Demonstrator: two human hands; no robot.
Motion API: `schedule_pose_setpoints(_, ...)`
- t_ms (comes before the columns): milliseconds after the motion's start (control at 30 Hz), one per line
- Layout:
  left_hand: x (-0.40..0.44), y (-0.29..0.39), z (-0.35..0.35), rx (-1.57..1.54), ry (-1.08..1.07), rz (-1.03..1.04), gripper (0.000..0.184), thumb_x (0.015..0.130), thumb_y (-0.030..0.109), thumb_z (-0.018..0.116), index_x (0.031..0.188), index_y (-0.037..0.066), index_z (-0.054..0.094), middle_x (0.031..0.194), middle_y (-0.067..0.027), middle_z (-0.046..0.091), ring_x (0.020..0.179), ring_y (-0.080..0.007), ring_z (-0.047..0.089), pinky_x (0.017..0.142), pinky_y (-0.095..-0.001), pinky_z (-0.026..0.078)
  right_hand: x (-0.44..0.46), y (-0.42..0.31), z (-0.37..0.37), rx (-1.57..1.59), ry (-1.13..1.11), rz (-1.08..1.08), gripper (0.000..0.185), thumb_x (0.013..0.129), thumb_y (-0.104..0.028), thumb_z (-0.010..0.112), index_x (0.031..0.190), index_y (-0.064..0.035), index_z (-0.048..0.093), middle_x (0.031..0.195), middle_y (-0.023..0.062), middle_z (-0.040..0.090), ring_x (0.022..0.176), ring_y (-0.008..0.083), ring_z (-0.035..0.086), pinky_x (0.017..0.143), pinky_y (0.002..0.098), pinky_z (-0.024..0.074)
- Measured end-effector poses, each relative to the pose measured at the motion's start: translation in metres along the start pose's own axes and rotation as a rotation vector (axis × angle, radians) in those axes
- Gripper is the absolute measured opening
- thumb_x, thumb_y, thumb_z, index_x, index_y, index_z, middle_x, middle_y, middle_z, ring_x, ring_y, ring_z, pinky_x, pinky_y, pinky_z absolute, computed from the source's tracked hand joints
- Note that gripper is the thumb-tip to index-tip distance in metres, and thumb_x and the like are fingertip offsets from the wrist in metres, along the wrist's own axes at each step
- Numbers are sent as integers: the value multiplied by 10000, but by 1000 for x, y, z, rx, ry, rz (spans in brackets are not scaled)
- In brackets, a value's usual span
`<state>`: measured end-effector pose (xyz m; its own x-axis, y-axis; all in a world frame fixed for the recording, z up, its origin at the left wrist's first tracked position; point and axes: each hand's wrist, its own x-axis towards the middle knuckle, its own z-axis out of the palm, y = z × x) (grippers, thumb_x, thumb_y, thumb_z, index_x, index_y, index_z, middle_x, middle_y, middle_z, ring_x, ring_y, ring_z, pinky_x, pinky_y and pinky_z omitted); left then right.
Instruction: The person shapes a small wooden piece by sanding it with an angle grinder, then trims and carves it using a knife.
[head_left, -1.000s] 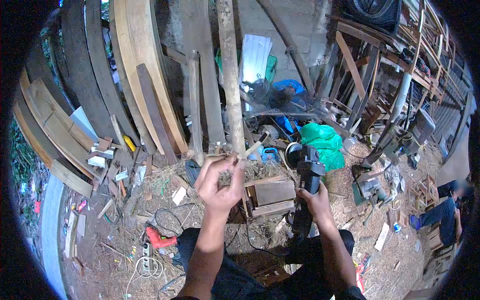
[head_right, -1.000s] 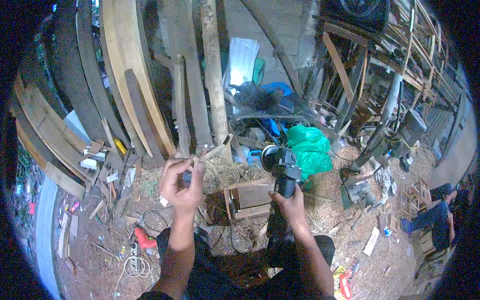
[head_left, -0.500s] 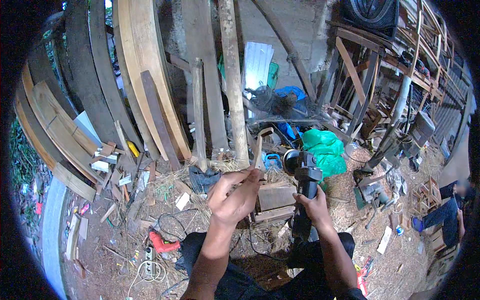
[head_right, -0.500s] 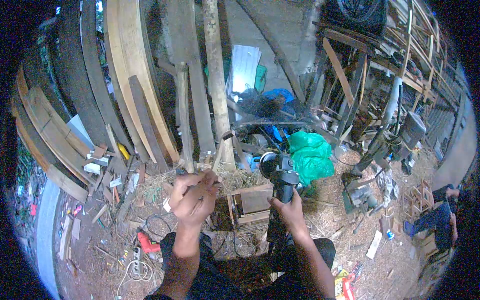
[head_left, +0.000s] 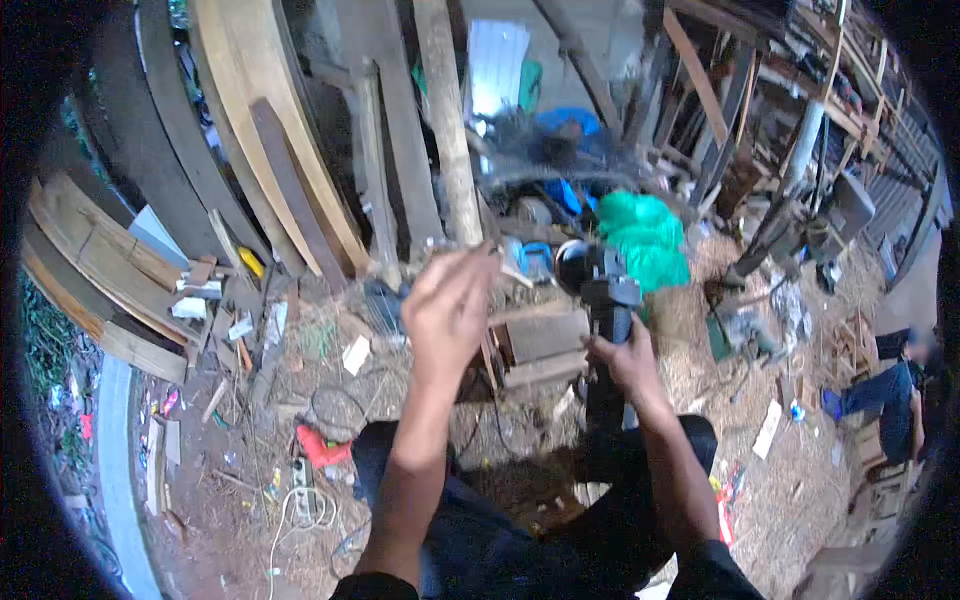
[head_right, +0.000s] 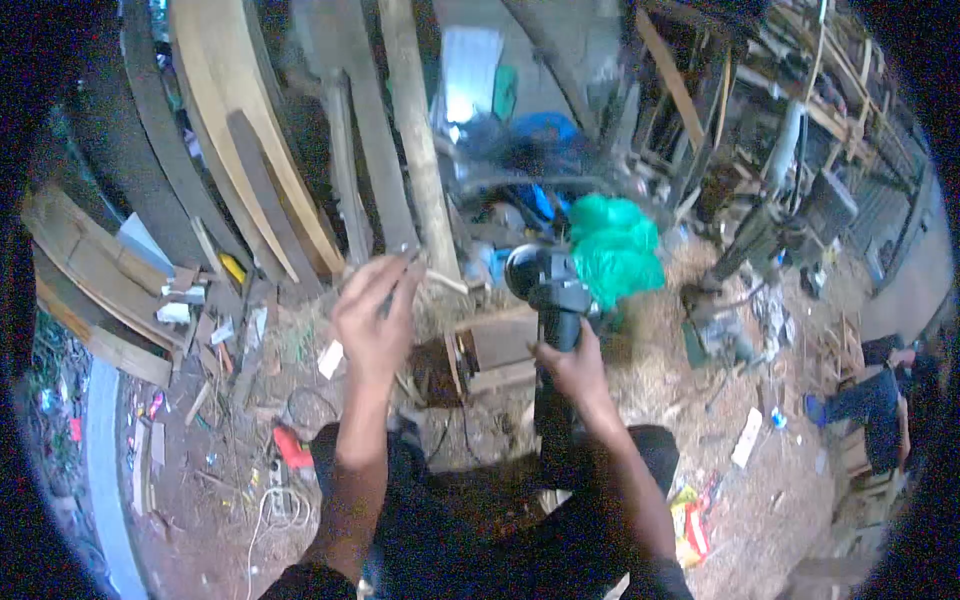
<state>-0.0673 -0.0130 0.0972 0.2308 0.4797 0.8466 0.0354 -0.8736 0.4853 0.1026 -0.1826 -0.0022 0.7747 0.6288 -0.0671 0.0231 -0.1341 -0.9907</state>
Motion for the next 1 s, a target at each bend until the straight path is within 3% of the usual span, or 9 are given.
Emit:
schedule_pose_setpoints(100, -30, -53, 28, -62, -194, -274, 159, 817, 79, 735, 956, 1, 728, 917, -132, 704, 787, -214, 665, 744, -300, 523, -5, 1, -5, -103, -48, 77, 528, 740, -141, 777, 1172, 13, 516, 843, 107, 637, 725, 187, 626, 639, 340, 511)
schedule_pose_setpoints(167, -58, -93, 54, 33, -376, -238, 163, 806, 106, 746, 943, 19, 736, 917, -123, 709, 808, -209, 667, 756, -308, 518, -1, 38, -15, -323, -38, 50, 614, 707, -231, 797, 1199, 20, 528, 942, 123, 651, 783, 213, 626, 729, 360, 520)
schedule_pose_setpoints(300, -96, -142, 100, -74, -603, -416, 194, 766, 94, 759, 950, 35, 738, 918, -119, 711, 856, -256, 684, 775, -316, 520, -10, 57, -21, -358, -94, 100, 666, 694, -236, 801, 1239, 14, 511, 998, 154, 660, 876, 246, 637, 806, 386, 507)
schedule_pose_setpoints(433, -133, -160, 127, 5, -813, -386, 201, 828, 146, 699, 1007, 63, 737, 1030, -145, 689, 936, -314, 660, 850, -370, 507, -7, 98, -20, -487, -187, 194, 706, 685, -224, 804, 1277, -10, 486, 1022, 166, 661, 904, 271, 632, 843, 391, 497)
schedule_pose_setpoints(467, -140, -163, 132, -11, -864, -459, 213, 851, 180, 669, 1033, 91, 736, 1088, -154, 674, 983, -337, 644, 886, -401, 495, -4, 110, -18, -389, -225, 149, 743, 670, -215, 815, 1305, -40, 472, 1044, 177, 663, 920, 300, 634, 861, 396, 492)
schedule_pose_setpoints(600, -167, -186, 140, 84, -946, -308, 223, 838, 172, 678, 1043, 106, 735, 1044, -160, 689, 957, -350, 653, 882, -407, 505, 0, 129, -13, -508, -257, 178, 745, 653, -184, 826, 1298, -50, 480, 1096, 190, 648, 996, 316, 622, 900, 388, 478)
schedule_pose_setpoints(700, -186, -197, 141, 16, -894, -217, 219, 824, 143, 690, 1035, 108, 737, 995, -150, 703, 932, -340, 665, 865, -396, 518, 1, 136, -10, -420, -263, 142, 763, 651, -177, 822, 1311, -40, 462, 1139, 201, 625, 1048, 325, 601, 937, 393, 461)
schedule_pose_setpoints(800, -189, -203, 139, -9, -921, -206, 212, 815, 110, 692, 1022, 100, 737, 995, -144, 707, 933, -330, 670, 852, -393, 525, 10, 138, -8, -533, -319, 192, 812, 649, -169, 818, 1345, -33, 422, 1175, 220, 605, 1093, 343, 583, 969, 405, 445)
schedule_pose_setpoints(1000, -189, -214, 134, -61, -954, -57, 191, 822, 112, 676, 1004, 87, 731, 1026, -124, 707, 970, -316, 664, 872, -394, 521, 13, 142, 1, -650, -346, 128, 820, 663, -234, 807, 1341, -8, 406, 1180, 256, 602, 1132, 396, 571, 990, 428, 437)
